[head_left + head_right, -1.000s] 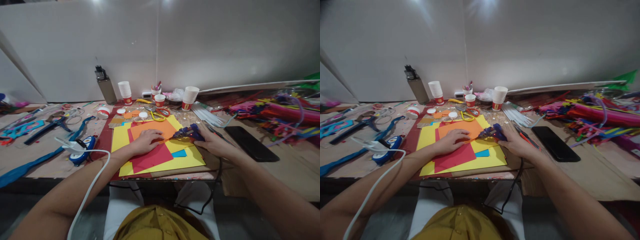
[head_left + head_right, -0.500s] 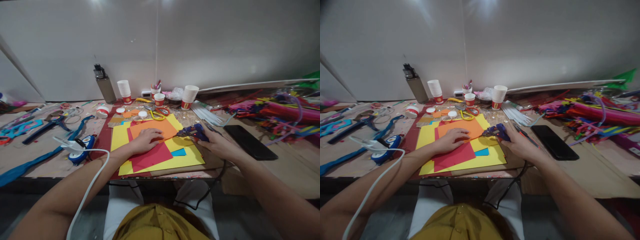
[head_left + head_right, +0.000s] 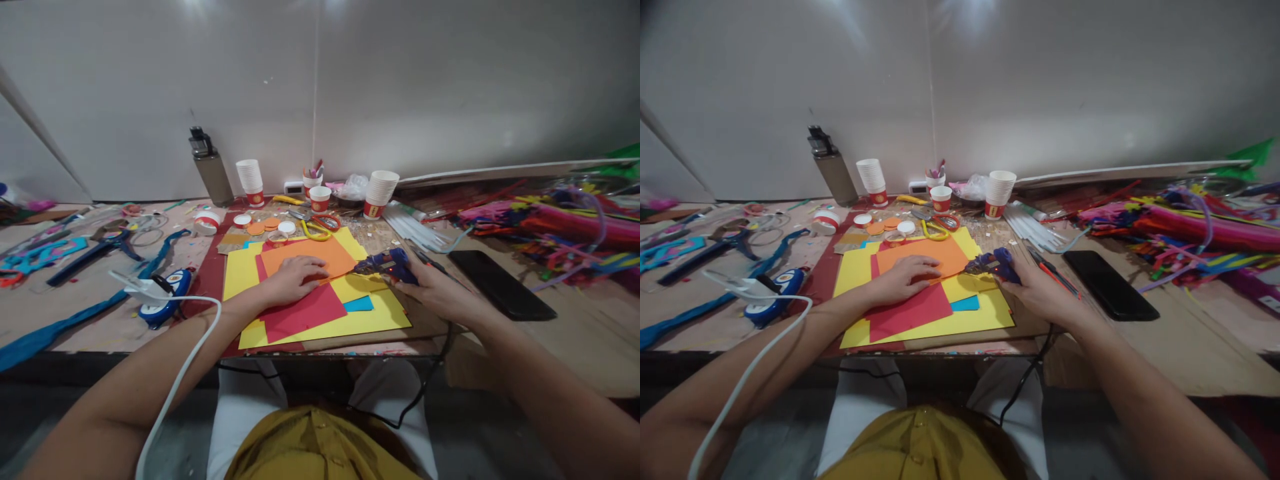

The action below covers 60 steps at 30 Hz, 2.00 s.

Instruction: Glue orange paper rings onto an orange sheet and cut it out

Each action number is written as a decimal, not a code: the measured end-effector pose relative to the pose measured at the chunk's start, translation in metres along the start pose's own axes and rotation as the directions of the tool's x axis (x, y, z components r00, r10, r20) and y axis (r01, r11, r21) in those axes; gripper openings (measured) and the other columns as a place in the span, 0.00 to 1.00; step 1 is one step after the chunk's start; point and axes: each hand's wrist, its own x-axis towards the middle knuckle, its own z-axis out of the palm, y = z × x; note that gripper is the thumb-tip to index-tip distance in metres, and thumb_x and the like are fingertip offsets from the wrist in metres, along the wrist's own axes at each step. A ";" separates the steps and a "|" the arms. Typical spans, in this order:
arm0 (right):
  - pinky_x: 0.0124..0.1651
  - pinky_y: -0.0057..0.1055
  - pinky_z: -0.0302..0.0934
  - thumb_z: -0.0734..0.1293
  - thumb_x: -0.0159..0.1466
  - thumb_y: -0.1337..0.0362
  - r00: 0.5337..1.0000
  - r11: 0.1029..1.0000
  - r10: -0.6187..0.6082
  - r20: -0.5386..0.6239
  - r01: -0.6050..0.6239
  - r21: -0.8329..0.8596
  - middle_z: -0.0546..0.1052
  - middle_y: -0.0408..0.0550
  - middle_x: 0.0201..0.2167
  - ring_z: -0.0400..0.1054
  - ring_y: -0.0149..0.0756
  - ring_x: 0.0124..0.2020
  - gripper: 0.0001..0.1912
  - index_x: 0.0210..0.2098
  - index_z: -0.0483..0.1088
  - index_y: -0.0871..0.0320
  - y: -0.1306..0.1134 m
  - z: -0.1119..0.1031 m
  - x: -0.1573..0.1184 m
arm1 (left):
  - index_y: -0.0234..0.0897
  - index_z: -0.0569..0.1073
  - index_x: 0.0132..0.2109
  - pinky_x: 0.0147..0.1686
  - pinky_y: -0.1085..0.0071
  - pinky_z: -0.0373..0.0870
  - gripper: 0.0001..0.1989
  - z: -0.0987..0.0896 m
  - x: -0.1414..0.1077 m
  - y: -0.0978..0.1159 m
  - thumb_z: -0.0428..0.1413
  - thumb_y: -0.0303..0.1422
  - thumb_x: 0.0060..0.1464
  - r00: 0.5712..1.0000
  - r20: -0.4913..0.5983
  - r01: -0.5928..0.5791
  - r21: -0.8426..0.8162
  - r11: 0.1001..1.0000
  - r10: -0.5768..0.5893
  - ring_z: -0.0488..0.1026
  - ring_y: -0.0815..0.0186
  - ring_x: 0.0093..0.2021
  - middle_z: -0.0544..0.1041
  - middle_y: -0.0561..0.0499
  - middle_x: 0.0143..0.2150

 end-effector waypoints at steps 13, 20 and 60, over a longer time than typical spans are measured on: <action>0.47 0.43 0.67 0.62 0.63 0.54 0.998 0.999 0.041 0.054 -0.041 -0.005 0.77 0.53 0.44 0.71 0.50 0.45 0.20 0.51 0.66 0.55 -0.008 0.004 0.004 | 0.45 0.73 0.55 0.63 0.54 0.55 0.16 -0.001 0.000 -0.007 0.49 0.36 0.62 0.999 0.014 -0.032 -0.028 0.999 0.032 0.61 0.58 0.64 0.67 0.49 0.64; 0.47 0.44 0.66 0.63 0.63 0.57 0.994 0.997 -0.012 0.110 0.004 0.071 0.77 0.52 0.48 0.72 0.51 0.47 0.21 0.55 0.64 0.53 -0.023 0.010 0.007 | 0.45 0.73 0.56 0.65 0.56 0.54 0.17 -0.003 -0.002 -0.011 0.48 0.36 0.63 0.997 0.038 -0.064 -0.048 0.997 0.066 0.59 0.59 0.66 0.66 0.49 0.65; 0.45 0.38 0.65 0.64 0.64 0.60 0.987 0.995 0.015 0.161 -0.031 0.100 0.77 0.55 0.46 0.72 0.47 0.45 0.16 0.49 0.68 0.58 -0.067 0.006 0.011 | 0.39 0.72 0.58 0.66 0.66 0.54 0.20 -0.028 -0.013 -0.010 0.50 0.35 0.61 0.979 0.199 -0.028 -0.105 0.994 0.048 0.59 0.62 0.67 0.61 0.47 0.68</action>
